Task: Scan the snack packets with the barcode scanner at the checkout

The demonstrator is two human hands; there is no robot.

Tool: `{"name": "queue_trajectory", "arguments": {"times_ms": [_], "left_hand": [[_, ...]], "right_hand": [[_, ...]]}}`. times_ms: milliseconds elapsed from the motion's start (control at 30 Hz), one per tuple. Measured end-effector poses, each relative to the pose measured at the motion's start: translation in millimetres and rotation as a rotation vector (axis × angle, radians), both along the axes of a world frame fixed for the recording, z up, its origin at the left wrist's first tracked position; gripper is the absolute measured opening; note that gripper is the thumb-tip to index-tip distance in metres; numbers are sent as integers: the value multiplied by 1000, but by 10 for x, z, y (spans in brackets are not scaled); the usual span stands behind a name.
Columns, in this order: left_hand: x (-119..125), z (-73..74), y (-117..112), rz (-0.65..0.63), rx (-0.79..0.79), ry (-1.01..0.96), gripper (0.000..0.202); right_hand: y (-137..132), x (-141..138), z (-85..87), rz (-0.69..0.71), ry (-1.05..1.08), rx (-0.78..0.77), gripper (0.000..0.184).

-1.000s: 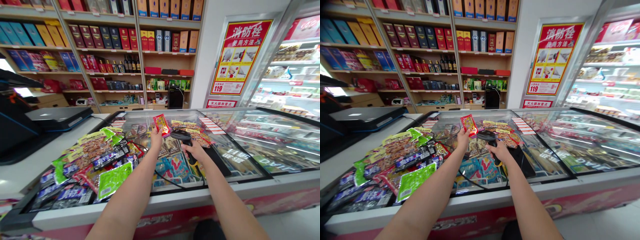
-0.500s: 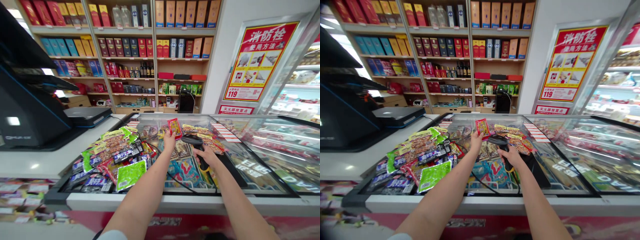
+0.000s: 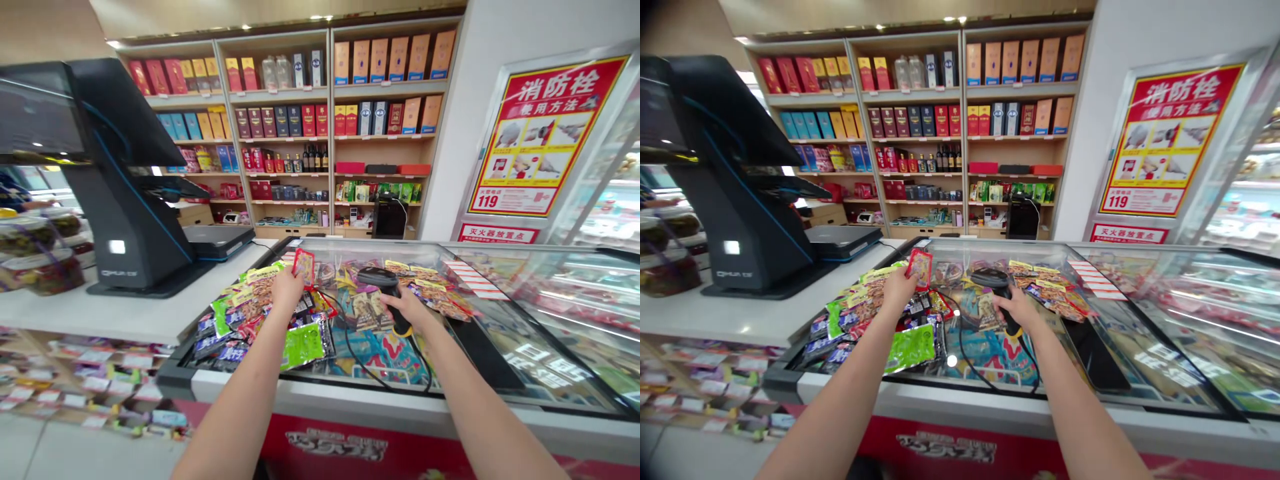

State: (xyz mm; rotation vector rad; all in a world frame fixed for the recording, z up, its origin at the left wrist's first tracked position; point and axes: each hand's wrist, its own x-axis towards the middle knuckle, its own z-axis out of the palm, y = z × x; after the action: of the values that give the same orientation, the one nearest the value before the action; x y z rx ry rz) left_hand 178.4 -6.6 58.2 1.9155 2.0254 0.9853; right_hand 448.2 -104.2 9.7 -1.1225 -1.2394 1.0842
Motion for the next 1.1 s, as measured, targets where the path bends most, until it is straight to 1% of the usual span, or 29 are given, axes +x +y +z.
{"name": "queue_trajectory", "arguments": {"times_ms": [67, 133, 233, 367, 433, 533, 600, 667, 767, 833, 900, 1000, 1100], "left_hand": [[-204, -29, -74, 46, -21, 71, 28], [-326, -74, -133, 68, -39, 105, 29], [-412, -129, -190, 83, -55, 116, 33], [-453, -196, -210, 93, -73, 128, 42], [-460, -246, -207, 109, -34, 165, 45], [-460, -334, -203, 125, 125, 246, 47], [-457, -382, -205, 98, 188, 302, 41], [-453, -411, -213, 59, 195, 344, 36], [-425, -412, -240, 37, 227, 346, 35], [-369, -385, -269, 35, 271, 311, 34], [-261, -343, -303, 29, 315, 272, 34], [28, -277, -354, -42, 348, 246, 35], [456, -253, -389, -174, 323, 248, 34]], "right_hand": [[69, -172, 39, 58, 7, 4, 43], [130, -342, 68, 137, 1, -3, 43], [217, -571, 85, 247, 6, -17, 42], [330, -826, 76, 353, 30, -14, 41], [382, -943, 70, 386, 27, 0, 40], [448, -1100, 63, 428, 27, 6, 43], [479, -1179, 56, 453, 2, -2, 43], [495, -1220, 48, 449, -6, -17, 43], [478, -1184, 40, 416, 5, -27, 44], [441, -1089, 43, 367, 18, -10, 42], [388, -943, 53, 294, 30, 17, 40], [283, -658, 73, 155, 50, 42, 39], [140, -327, 90, 21, 75, 57, 40]]}}
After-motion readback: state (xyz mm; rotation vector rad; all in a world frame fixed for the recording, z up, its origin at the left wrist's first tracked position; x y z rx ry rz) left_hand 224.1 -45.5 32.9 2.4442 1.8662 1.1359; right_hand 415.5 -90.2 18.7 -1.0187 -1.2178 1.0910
